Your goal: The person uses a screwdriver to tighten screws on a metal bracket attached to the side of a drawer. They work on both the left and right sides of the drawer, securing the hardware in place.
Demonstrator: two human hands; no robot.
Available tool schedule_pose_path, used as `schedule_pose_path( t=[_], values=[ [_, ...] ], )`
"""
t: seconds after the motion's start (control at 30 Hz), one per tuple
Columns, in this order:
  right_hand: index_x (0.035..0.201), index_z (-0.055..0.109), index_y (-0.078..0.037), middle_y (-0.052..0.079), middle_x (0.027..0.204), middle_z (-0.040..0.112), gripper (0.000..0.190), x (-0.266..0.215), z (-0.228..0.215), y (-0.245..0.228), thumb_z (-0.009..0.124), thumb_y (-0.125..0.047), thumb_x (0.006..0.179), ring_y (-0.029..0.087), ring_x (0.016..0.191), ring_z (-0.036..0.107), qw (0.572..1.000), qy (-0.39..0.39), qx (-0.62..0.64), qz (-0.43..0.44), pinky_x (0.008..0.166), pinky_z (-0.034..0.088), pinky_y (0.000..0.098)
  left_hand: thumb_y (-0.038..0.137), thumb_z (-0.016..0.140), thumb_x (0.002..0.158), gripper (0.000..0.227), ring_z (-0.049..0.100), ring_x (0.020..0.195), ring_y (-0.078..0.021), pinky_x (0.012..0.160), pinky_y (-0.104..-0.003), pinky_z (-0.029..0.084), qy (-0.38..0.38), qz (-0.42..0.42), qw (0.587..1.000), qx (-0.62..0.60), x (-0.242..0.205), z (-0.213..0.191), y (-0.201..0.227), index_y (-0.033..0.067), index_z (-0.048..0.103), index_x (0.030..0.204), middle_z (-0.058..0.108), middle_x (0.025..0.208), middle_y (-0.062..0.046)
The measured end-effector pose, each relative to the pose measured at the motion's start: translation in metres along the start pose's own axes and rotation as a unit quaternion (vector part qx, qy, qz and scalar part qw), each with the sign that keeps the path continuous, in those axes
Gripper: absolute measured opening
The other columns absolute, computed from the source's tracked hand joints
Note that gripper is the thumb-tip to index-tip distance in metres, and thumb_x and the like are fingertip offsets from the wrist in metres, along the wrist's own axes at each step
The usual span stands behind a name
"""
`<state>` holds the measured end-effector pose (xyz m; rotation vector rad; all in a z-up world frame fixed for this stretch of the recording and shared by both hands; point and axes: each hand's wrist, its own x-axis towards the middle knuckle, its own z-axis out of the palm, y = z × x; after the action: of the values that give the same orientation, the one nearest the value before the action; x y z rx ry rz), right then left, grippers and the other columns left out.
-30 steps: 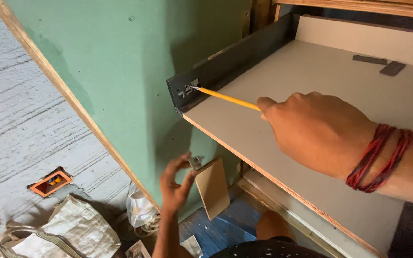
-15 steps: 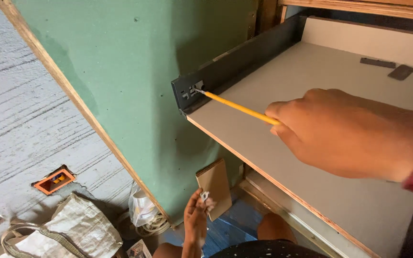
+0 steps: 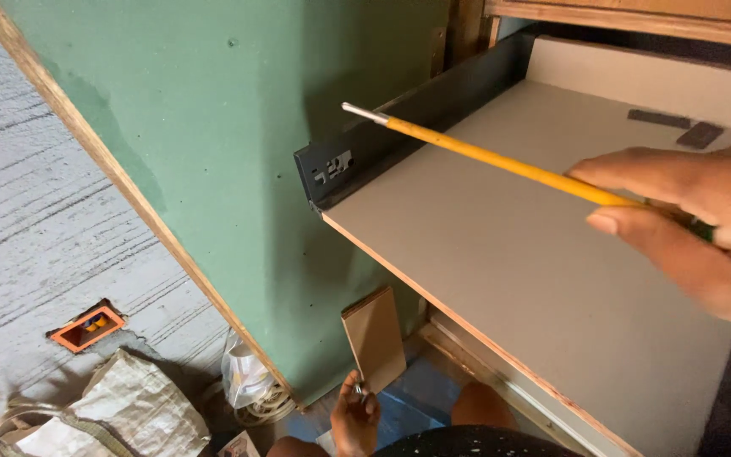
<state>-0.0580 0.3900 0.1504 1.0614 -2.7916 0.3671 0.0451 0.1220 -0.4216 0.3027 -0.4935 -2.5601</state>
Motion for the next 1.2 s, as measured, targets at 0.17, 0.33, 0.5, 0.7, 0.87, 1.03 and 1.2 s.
schedule_pose_path(
  t=[0.17, 0.33, 0.5, 0.7, 0.87, 1.03, 1.2],
  values=[
    [0.133, 0.068, -0.011, 0.012, 0.094, 0.079, 0.040, -0.011, 0.031, 0.076, 0.059, -0.021, 0.095, 0.016, 0.065, 0.078, 0.986, 0.114, 0.020, -0.117, 0.056, 0.060, 0.0315, 0.033, 0.049, 0.091, 0.035, 0.046, 0.050, -0.0154, 0.039, -0.029, 0.033, 0.061, -0.044, 0.996, 0.042, 0.018, -0.063, -0.044, 0.0108, 0.061, 0.115, 0.057, 0.076, -0.004],
    [0.132, 0.068, -0.005, 0.017, 0.102, 0.078, 0.040, -0.027, 0.050, 0.100, 0.060, -0.021, 0.095, 0.018, 0.073, 0.077, 0.973, 0.155, 0.014, -0.170, 0.059, 0.060, 0.0296, 0.031, 0.055, 0.095, 0.030, 0.046, 0.051, -0.0179, 0.044, -0.031, 0.036, 0.156, -0.097, 0.976, 0.119, 0.034, -0.127, -0.085, 0.0085, 0.064, 0.114, 0.055, 0.070, -0.005],
    [0.125, 0.070, -0.006, 0.013, 0.094, 0.081, 0.037, -0.035, 0.035, 0.068, 0.064, -0.022, 0.092, 0.019, 0.077, 0.079, 0.987, 0.135, 0.033, -0.085, 0.072, 0.063, 0.0337, 0.022, 0.054, 0.095, 0.027, 0.058, 0.062, -0.0260, 0.055, -0.037, 0.045, 0.207, -0.174, 0.955, 0.119, 0.047, -0.166, -0.104, 0.0058, 0.064, 0.115, 0.063, 0.076, -0.011],
    [0.133, 0.069, -0.022, 0.002, 0.097, 0.081, 0.037, -0.028, 0.018, 0.029, 0.060, -0.027, 0.097, 0.011, 0.081, 0.079, 0.998, 0.018, -0.041, 0.033, 0.075, 0.062, 0.0290, 0.025, 0.055, 0.095, 0.027, 0.056, 0.058, -0.0245, 0.053, -0.038, 0.044, 0.215, -0.172, 0.948, 0.157, 0.045, -0.157, -0.107, 0.0101, 0.068, 0.114, 0.060, 0.073, -0.008],
    [0.133, 0.071, -0.034, -0.010, 0.094, 0.084, 0.040, -0.027, 0.014, 0.030, 0.060, -0.038, 0.096, 0.006, 0.080, 0.078, 0.988, -0.078, -0.125, 0.048, 0.078, 0.064, 0.0262, 0.031, 0.054, 0.095, 0.022, 0.042, 0.048, -0.0200, 0.045, -0.035, 0.029, 0.234, -0.161, 0.951, 0.124, 0.019, -0.050, -0.080, 0.0148, 0.066, 0.105, 0.043, 0.061, -0.002],
    [0.131, 0.070, -0.037, -0.012, 0.096, 0.082, 0.038, -0.024, 0.020, 0.042, 0.058, -0.043, 0.095, 0.003, 0.082, 0.077, 0.988, -0.102, -0.103, 0.055, 0.082, 0.061, 0.0243, 0.029, 0.055, 0.096, 0.019, 0.035, 0.045, -0.0145, 0.042, -0.030, 0.024, 0.154, -0.093, 0.974, 0.137, -0.008, 0.055, -0.032, 0.0131, 0.064, 0.102, 0.037, 0.057, 0.000],
    [0.122, 0.075, -0.024, -0.004, 0.100, 0.084, 0.034, -0.034, 0.013, 0.052, 0.062, -0.037, 0.093, 0.014, 0.083, 0.081, 0.991, 0.017, -0.023, -0.133, 0.075, 0.063, 0.0336, 0.017, 0.052, 0.092, 0.022, 0.040, 0.057, -0.0069, 0.051, -0.024, 0.034, -0.061, 0.029, 0.964, 0.256, -0.030, 0.162, 0.032, 0.0073, 0.064, 0.108, 0.045, 0.069, 0.006]
  ],
)
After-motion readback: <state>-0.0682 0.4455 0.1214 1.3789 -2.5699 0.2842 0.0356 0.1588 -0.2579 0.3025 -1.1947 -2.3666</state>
